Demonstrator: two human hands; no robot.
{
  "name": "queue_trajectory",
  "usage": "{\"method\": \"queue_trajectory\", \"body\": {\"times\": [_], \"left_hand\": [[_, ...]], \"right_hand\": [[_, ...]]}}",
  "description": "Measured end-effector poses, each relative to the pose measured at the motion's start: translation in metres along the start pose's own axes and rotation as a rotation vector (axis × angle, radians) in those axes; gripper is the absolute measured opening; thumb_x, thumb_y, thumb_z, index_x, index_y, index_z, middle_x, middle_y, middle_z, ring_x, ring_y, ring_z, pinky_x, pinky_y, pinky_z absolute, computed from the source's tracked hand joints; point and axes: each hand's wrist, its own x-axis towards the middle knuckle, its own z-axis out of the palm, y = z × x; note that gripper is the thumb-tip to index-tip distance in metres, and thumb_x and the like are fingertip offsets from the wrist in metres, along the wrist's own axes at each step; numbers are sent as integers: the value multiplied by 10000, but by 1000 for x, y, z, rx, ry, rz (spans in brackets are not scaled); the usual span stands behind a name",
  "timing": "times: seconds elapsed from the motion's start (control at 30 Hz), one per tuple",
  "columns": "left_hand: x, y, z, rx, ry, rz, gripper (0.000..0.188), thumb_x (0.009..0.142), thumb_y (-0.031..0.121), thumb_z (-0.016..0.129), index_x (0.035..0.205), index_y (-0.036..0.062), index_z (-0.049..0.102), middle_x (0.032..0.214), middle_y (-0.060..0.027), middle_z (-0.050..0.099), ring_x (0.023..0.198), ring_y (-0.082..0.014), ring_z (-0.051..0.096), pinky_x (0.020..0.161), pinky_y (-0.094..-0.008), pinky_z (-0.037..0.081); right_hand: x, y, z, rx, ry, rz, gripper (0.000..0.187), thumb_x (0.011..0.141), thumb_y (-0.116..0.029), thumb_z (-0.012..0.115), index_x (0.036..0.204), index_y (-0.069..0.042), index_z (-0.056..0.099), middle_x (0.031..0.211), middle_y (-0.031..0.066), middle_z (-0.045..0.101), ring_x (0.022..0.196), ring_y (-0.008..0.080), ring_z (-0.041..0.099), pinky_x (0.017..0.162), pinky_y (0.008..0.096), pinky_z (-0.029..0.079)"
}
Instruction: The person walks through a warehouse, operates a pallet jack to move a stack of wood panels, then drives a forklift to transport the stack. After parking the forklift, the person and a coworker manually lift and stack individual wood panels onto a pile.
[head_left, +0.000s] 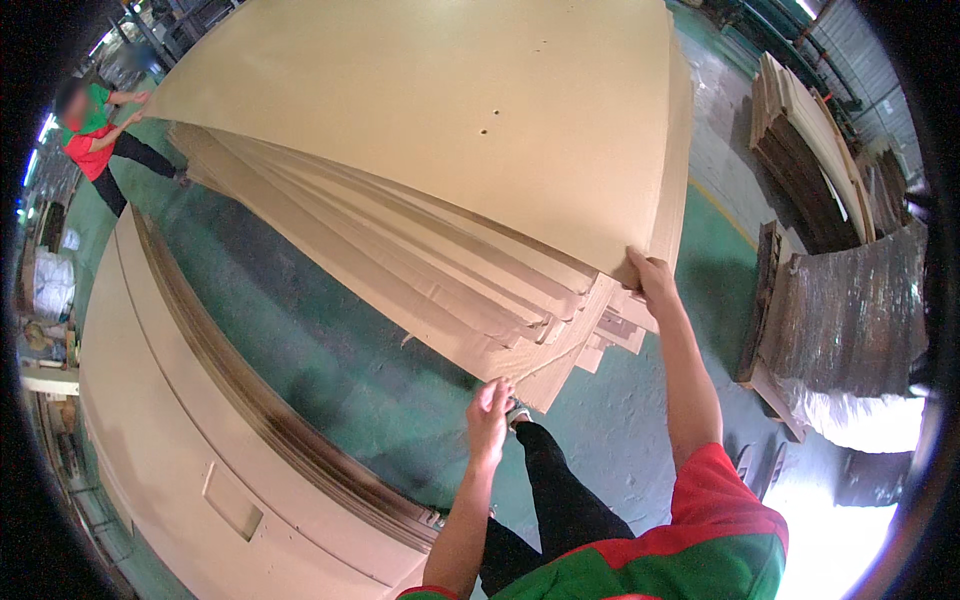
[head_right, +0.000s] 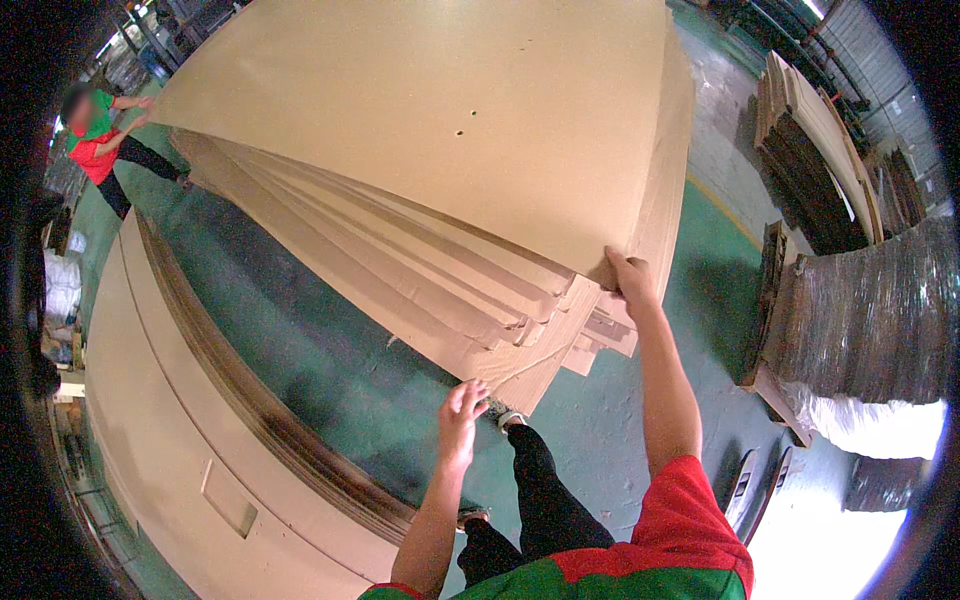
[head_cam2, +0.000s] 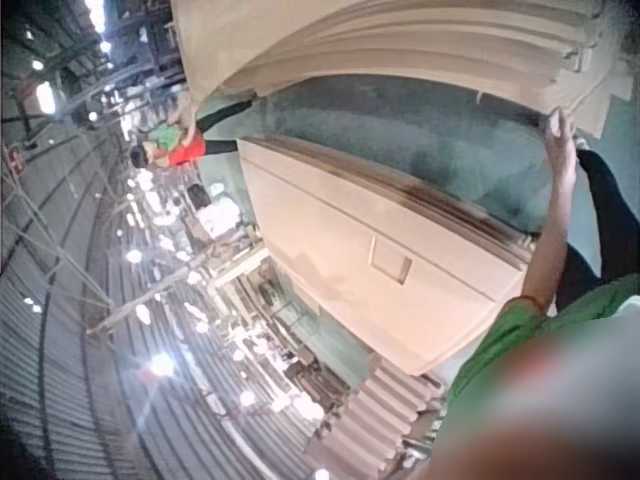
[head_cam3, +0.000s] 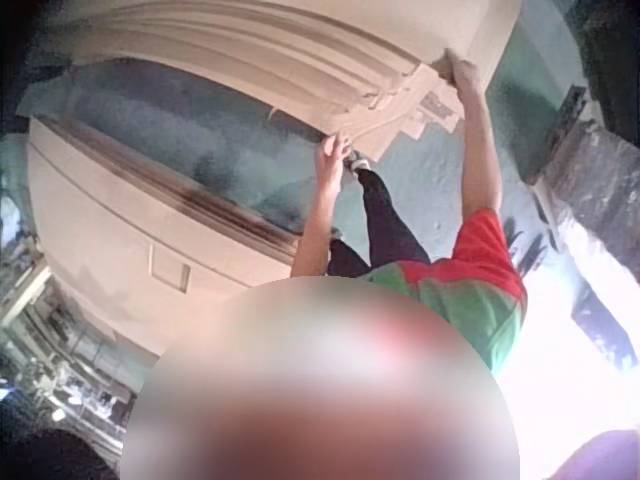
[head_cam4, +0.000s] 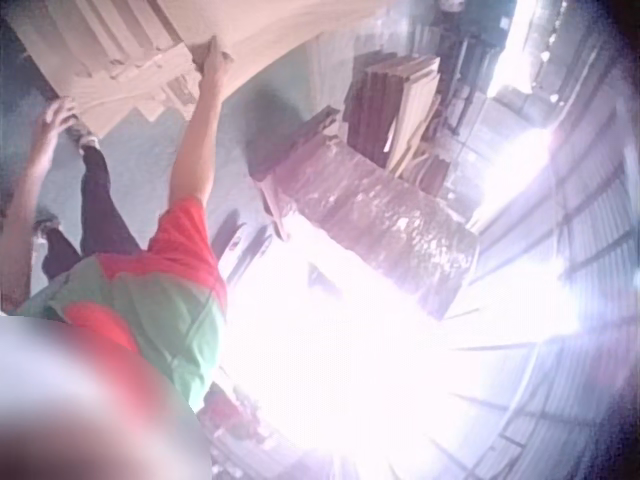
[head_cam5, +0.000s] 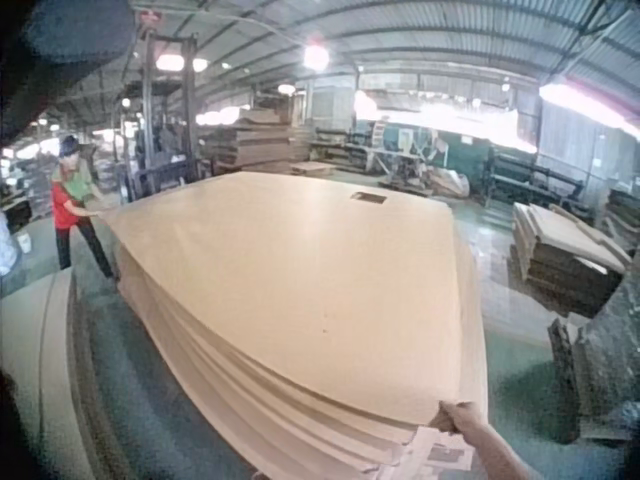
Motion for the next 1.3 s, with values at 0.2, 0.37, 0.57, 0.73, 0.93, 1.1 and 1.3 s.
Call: {"method": "queue_trajectory", "body": {"times": [0.2,0.37,0.57,0.73,0.93,1.1,1.3], "left_hand": [[-9,-3,64,-314,-149,-95,565,929,418,558,1269,-20,447,1310,-187,510,1168,-262,536,956,-382,451],[-95,-17,7,-614,208,-90,398,898,284,628,1142,-15,530,1004,-86,607,849,-183,602,742,-348,504],[-285,-92,-179,-368,747,91,333,844,141,623,1121,-28,549,1058,-104,606,938,-213,580,857,-373,469],[-462,-167,-366,-715,897,291,457,926,302,532,1268,2,492,1198,-157,578,1070,-260,577,900,-356,500],[-386,-220,-277,-1274,420,733,934,800,735,467,1317,-42,437,1368,-165,464,1260,-310,409,1093,-472,254],[-354,-246,-266,-1381,866,477,773,881,615,464,1395,52,338,1392,-136,417,1253,-320,398,1054,-469,324],[-477,-310,-419,-1216,1182,533,500,951,408,498,1313,66,453,1296,-78,503,1138,-250,508,951,-396,452]], "right_hand": [[-104,40,12,-7,-228,33,341,909,-356,601,915,-15,613,719,48,611,574,121,537,471,291,424],[-284,102,78,40,-630,226,419,916,-380,589,1015,27,606,800,98,643,670,164,606,591,298,510],[-243,78,54,467,-737,174,683,939,-615,333,1265,-28,462,1116,85,584,959,210,563,826,373,459],[-243,70,114,558,-355,106,550,934,-542,455,1159,-42,499,991,65,522,886,212,544,814,378,467],[-489,203,197,263,-677,461,405,950,-308,544,1197,9,491,1155,126,577,1053,251,573,910,410,486],[-629,288,214,311,-1161,964,398,967,-282,512,1279,-42,452,1278,100,517,1164,232,505,1001,389,411],[-602,148,171,-706,-1829,-132,502,926,-359,545,1243,26,497,1174,146,594,1124,263,548,967,394,431]]}}
